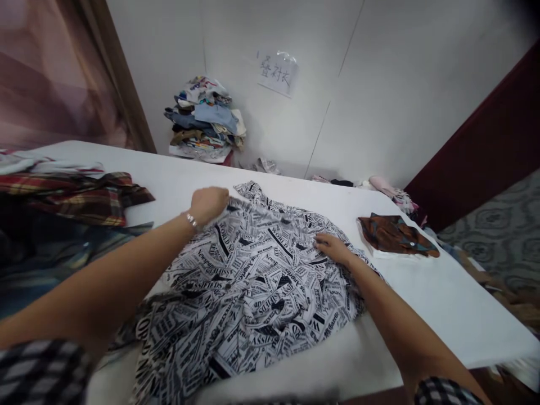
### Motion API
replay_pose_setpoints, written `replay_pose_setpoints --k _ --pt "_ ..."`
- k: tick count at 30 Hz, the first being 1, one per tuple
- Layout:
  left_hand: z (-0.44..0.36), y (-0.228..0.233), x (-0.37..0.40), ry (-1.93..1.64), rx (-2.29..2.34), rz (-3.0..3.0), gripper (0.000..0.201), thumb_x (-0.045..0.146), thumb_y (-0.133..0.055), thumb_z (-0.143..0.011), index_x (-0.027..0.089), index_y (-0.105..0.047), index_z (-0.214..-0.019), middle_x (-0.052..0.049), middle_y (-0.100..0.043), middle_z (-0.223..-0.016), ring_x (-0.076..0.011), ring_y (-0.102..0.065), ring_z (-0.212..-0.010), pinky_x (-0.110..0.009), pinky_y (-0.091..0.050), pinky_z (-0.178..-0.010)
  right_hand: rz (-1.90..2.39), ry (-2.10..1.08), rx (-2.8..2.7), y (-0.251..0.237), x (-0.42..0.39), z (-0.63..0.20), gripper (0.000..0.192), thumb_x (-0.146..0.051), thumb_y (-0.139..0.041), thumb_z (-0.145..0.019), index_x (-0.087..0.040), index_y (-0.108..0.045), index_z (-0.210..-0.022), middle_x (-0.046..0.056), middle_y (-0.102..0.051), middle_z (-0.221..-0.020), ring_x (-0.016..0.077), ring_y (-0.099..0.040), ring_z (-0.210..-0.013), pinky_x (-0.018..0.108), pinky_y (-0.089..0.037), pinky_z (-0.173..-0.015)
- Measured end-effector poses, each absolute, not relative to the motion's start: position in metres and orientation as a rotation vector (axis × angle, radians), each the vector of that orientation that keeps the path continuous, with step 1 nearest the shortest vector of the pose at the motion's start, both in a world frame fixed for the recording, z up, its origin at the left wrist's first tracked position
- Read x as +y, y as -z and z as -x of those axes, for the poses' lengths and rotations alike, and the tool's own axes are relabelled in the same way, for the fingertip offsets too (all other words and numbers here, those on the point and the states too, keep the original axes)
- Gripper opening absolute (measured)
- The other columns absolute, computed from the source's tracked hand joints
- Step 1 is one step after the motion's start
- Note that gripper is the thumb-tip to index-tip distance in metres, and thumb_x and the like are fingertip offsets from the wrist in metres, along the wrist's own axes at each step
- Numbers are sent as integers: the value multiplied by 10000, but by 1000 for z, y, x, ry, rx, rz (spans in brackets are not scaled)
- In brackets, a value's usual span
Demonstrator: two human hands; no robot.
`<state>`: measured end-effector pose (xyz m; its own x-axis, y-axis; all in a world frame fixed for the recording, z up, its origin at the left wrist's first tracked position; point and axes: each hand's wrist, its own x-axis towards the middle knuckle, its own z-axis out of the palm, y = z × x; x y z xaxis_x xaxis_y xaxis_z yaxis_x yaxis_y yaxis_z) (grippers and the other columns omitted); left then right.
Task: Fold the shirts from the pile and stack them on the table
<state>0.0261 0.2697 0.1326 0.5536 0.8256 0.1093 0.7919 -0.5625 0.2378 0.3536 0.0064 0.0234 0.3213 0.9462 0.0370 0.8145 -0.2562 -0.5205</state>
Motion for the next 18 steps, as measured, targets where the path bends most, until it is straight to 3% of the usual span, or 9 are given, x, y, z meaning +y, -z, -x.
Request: replay_pose_setpoints --k 3,6,10,13,18 --pt "-52 -146 287 -438 1377 -2492 448 307 -367 -960 59 -523 -1300 -140 -670 -1164 -208 -618 -1006 -282 -446 -810 2129 -418 -1548 -16 6 -358 372 -384 -635 -819 -187 -715 -1125 124 -568 -1376 277 -496 -1312 449 -337 -1136" --pt "-66 -133 275 -417 1222 -2445 540 358 -474 -916 147 -436 -1412 -117 -643 -1270 -170 -650 -959 -252 -487 -779 2065 -451 -1529 -11 2 -357 444 -470 -638 -805 -201 -707 -1151 115 -536 -1411 281 -448 -1352 463 -301 -1154" --pt "-45 -104 229 -265 988 -2462 412 456 -537 -852 230 -674 -1167 -65 -719 -1126 -195 -672 -908 -287 -510 -801 1984 -540 -1398 -17 -2 -355 486 -548 -656 -760 -225 -724 -1118 93 -571 -1379 275 -458 -1344 465 -281 -1161" --pt "-4 -98 194 -242 791 -2480 403 500 -495 -845 239 -714 -1060 -53 -738 -1044 -208 -668 -904 -306 -508 -812 1925 -521 -1226 -34 -12 -363 494 -542 -601 -799 -226 -698 -1164 72 -648 -1285 244 -558 -1247 434 -348 -1122" --pt "84 -85 143 -315 791 -2461 386 553 -517 -805 292 -730 -993 -29 -744 -1011 -213 -682 -832 -312 -547 -739 2245 -123 -942 -56 -65 -394 461 -454 -511 -850 -165 -694 -1160 101 -690 -1207 236 -620 -1152 358 -432 -1025"
